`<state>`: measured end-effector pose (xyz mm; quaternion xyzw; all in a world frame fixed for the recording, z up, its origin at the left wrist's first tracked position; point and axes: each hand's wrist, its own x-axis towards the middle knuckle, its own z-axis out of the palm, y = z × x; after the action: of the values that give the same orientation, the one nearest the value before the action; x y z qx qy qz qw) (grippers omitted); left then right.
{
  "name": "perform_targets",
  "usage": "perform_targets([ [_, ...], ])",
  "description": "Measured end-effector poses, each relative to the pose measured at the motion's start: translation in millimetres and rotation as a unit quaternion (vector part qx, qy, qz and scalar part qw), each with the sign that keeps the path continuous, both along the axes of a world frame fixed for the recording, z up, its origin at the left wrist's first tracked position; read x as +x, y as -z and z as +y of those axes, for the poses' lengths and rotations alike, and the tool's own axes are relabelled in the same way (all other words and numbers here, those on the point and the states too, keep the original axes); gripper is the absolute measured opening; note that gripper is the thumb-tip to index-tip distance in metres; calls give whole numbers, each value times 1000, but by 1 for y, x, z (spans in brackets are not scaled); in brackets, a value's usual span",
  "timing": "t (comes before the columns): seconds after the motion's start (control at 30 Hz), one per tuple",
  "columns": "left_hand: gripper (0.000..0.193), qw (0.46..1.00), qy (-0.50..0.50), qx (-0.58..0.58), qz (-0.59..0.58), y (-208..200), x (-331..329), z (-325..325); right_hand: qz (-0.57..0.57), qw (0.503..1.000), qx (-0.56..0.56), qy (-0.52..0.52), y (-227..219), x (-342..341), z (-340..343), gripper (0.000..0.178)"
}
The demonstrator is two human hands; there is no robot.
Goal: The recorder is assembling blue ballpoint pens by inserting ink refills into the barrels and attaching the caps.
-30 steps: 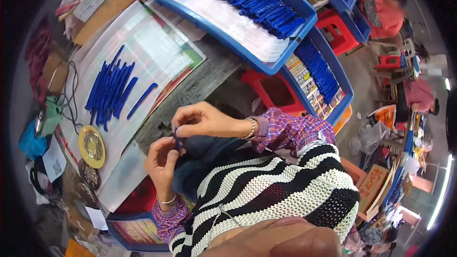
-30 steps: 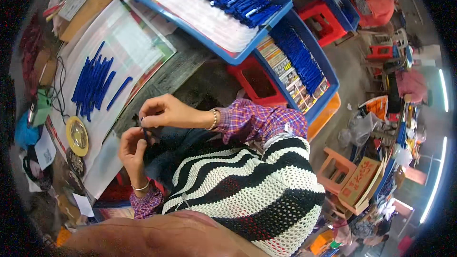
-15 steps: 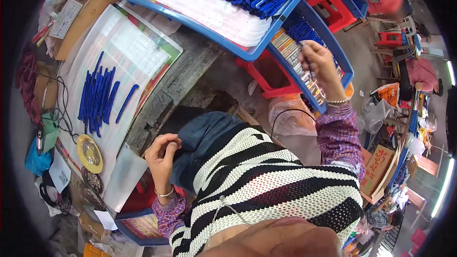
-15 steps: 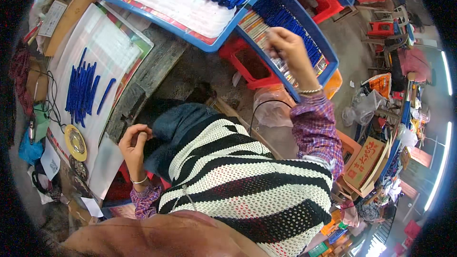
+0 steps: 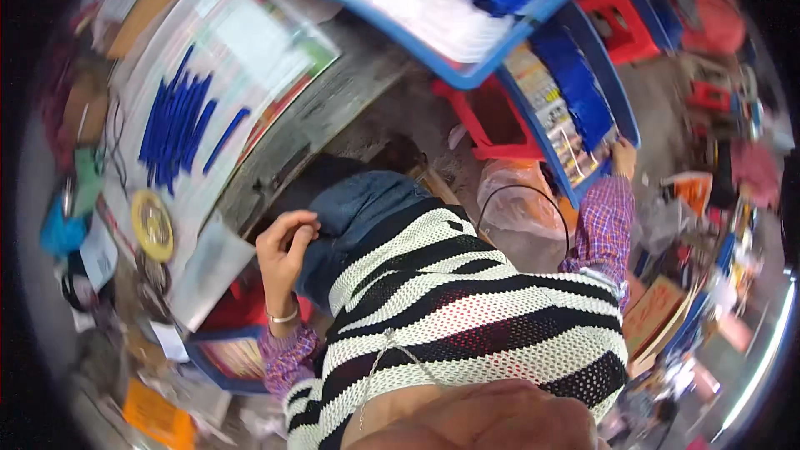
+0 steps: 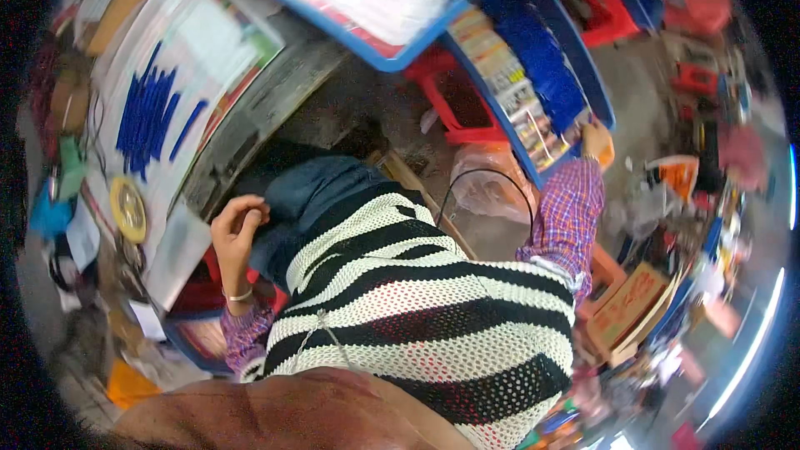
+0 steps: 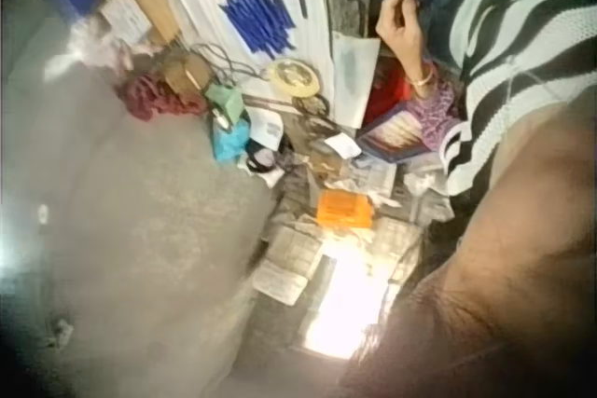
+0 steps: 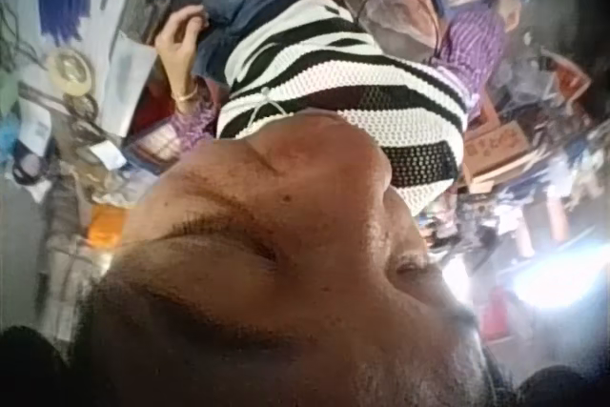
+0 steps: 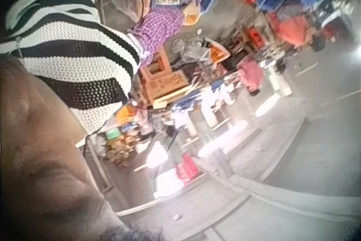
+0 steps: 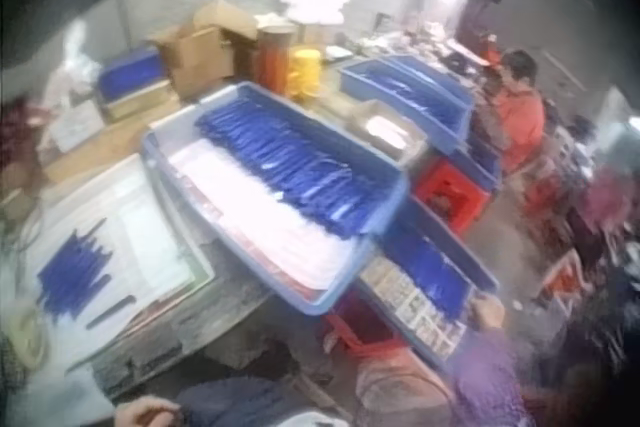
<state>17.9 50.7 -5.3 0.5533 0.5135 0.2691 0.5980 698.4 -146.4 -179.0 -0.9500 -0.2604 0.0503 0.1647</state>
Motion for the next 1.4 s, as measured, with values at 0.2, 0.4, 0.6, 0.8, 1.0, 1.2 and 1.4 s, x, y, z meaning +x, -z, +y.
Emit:
perform_targets([
  [0.2, 15, 991, 32, 128, 24, 12, 7, -7, -94, 915, 51, -389, 53, 2, 212, 39],
  [0.4, 19, 978, 59, 198, -7, 32, 37, -51, 43, 626, 131, -767, 96, -331, 418, 37],
  [0.6, 19, 966, 91, 239, 33, 43, 49, -80, 119, 412, 139, -893, 105, -501, 302, 35],
  [0.8, 15, 953, 61, 295, 24, 56, 53, -80, 160, 267, 138, -940, 55, -579, 154, 34],
  [1.0, 12, 945, 65, 320, 10, 57, 52, -76, 203, 117, 140, -962, 17, -621, 51, 34],
  [1.2, 8, 941, -2, 337, -28, 53, 52, -68, 191, 10, 54, -980, 29, -611, 33, 33],
  [1.4, 7, 928, -35, 366, -61, 57, 49, -66, 166, 126, 50, -977, 3, -573, 58, 32],
])
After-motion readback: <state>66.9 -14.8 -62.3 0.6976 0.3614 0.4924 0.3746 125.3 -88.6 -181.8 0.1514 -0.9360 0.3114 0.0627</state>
